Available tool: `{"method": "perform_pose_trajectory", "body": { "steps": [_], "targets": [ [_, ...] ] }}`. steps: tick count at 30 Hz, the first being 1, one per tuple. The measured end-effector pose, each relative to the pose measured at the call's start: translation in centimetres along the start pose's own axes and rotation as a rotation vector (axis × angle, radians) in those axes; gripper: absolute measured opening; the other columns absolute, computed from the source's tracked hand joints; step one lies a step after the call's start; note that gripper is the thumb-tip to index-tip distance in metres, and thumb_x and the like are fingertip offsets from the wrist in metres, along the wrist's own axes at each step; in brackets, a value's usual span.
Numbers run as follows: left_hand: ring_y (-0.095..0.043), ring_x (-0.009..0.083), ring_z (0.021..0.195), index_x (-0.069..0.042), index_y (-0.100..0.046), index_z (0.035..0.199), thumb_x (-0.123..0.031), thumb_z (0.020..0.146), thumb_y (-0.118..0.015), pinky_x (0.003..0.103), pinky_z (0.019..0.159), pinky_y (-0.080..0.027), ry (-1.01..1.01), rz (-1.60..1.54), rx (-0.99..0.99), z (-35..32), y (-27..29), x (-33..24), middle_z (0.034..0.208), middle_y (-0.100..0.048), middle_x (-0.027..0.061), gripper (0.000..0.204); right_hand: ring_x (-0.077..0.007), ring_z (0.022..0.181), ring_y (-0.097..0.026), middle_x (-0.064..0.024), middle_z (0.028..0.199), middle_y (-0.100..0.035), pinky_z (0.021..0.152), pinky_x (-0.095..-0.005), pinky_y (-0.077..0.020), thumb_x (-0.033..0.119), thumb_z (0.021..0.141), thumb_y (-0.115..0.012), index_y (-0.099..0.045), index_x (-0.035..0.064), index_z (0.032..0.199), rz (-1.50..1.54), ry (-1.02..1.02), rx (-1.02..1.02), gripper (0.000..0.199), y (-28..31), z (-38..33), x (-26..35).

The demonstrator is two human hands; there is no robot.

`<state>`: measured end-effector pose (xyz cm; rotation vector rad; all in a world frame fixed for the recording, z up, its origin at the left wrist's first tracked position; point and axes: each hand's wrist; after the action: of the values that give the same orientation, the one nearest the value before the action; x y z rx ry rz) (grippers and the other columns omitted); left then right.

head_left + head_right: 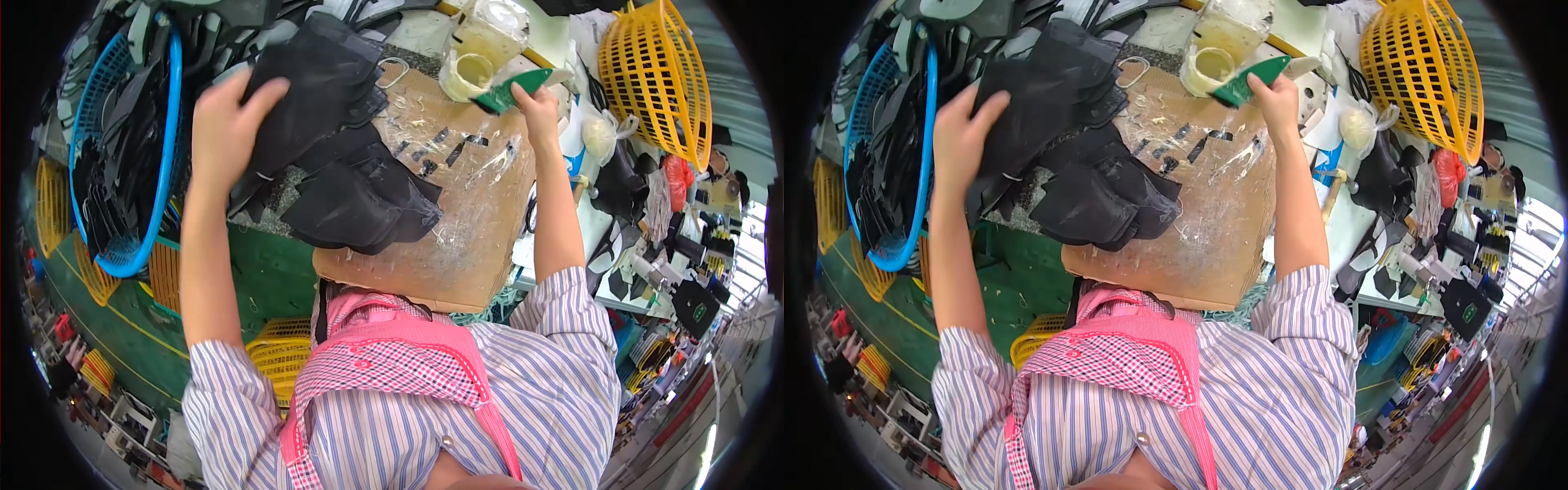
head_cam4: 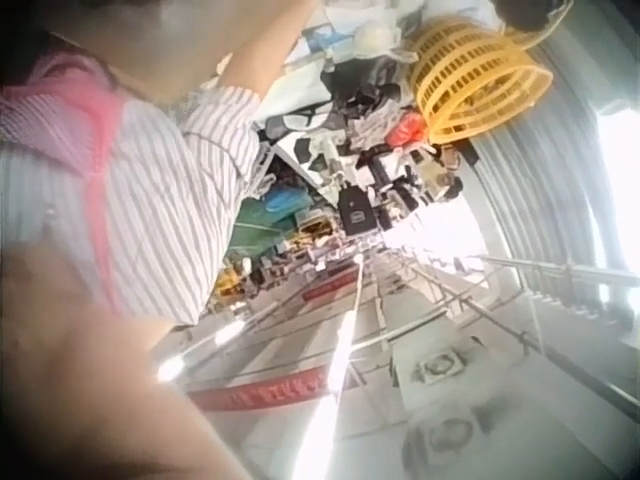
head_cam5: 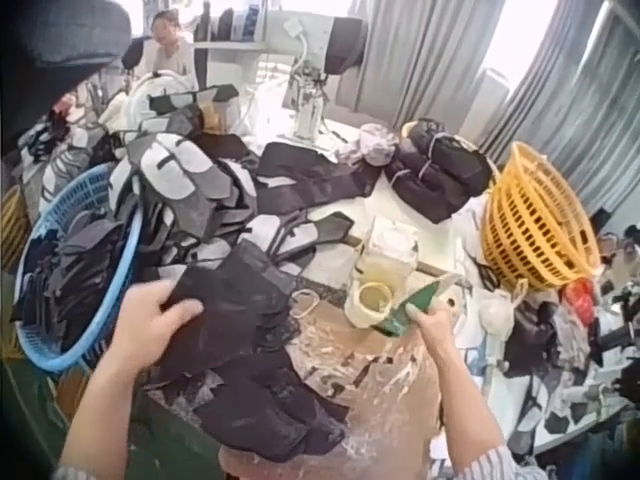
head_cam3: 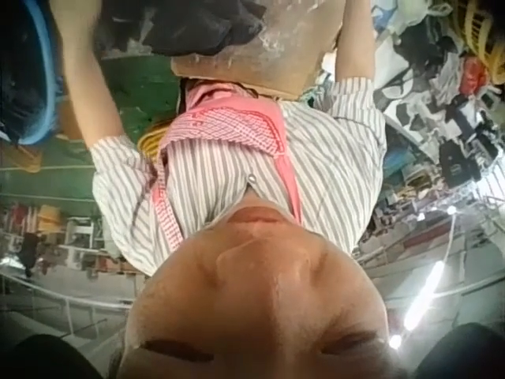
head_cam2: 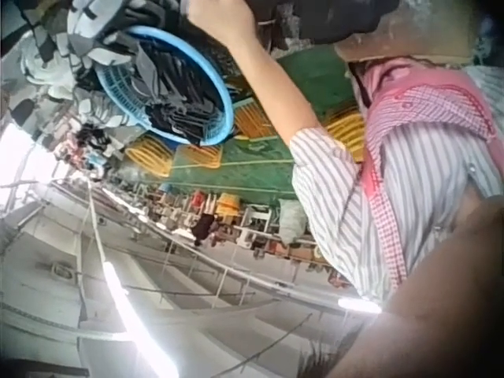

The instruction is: Apply adhesive to shoe upper components using a hand-held spreader tool.

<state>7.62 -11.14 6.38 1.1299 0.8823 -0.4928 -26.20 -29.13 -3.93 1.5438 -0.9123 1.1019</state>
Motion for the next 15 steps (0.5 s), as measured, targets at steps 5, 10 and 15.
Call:
{"method": "perform_pose_trajectory", "body": {
  "steps": [5,10,15],
  "targets": [
    [-0.048,0.0224,0.101,-0.004,-0.051,0.110,-0.029,0.069,-0.068,0.034,0.082,-0.040,-0.068,0.842,-0.050,4.8,-1.5,1.2,0.115,-0.050,0.0123,0.051,-0.0065,0.064,-0.050,-0.0005,0.070,-0.059,0.060,-0.0207,-0.0400,0.010,0.076,-0.061,-0.060,0.0007,0.082,0.199,0.026,0.146,0.011,-3.8,-5.1,3.3],
    [-0.053,0.0263,0.088,-0.005,-0.055,0.100,-0.022,0.068,-0.067,0.034,0.078,-0.041,-0.150,0.253,0.017,-5.8,-4.6,5.8,0.093,-0.058,0.0107,0.038,-0.0102,0.063,-0.053,-0.0018,0.072,-0.060,0.060,-0.0245,-0.0419,0.008,0.074,-0.062,-0.061,0.0031,0.081,0.023,-0.006,0.587,0.009,-8.7,-8.6,5.2],
    [-0.046,0.0285,0.097,-0.003,-0.051,0.103,-0.020,0.062,-0.071,0.035,0.083,-0.038,0.195,0.230,0.180,-13.3,-6.9,5.7,0.108,-0.049,0.0126,0.048,-0.0149,0.069,-0.054,-0.0077,0.078,-0.056,0.062,-0.0269,-0.0425,0.007,0.072,-0.063,-0.060,0.0045,0.084,-0.109,0.317,0.664,0.013,-12.0,-8.4,6.5]
  ]
}}
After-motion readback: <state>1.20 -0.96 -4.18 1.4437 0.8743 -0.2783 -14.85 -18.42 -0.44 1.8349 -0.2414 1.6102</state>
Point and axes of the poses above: each hand's wrist, its own z-axis towards the middle knuckle, its own y-axis out of the back of the hand, x = y × z
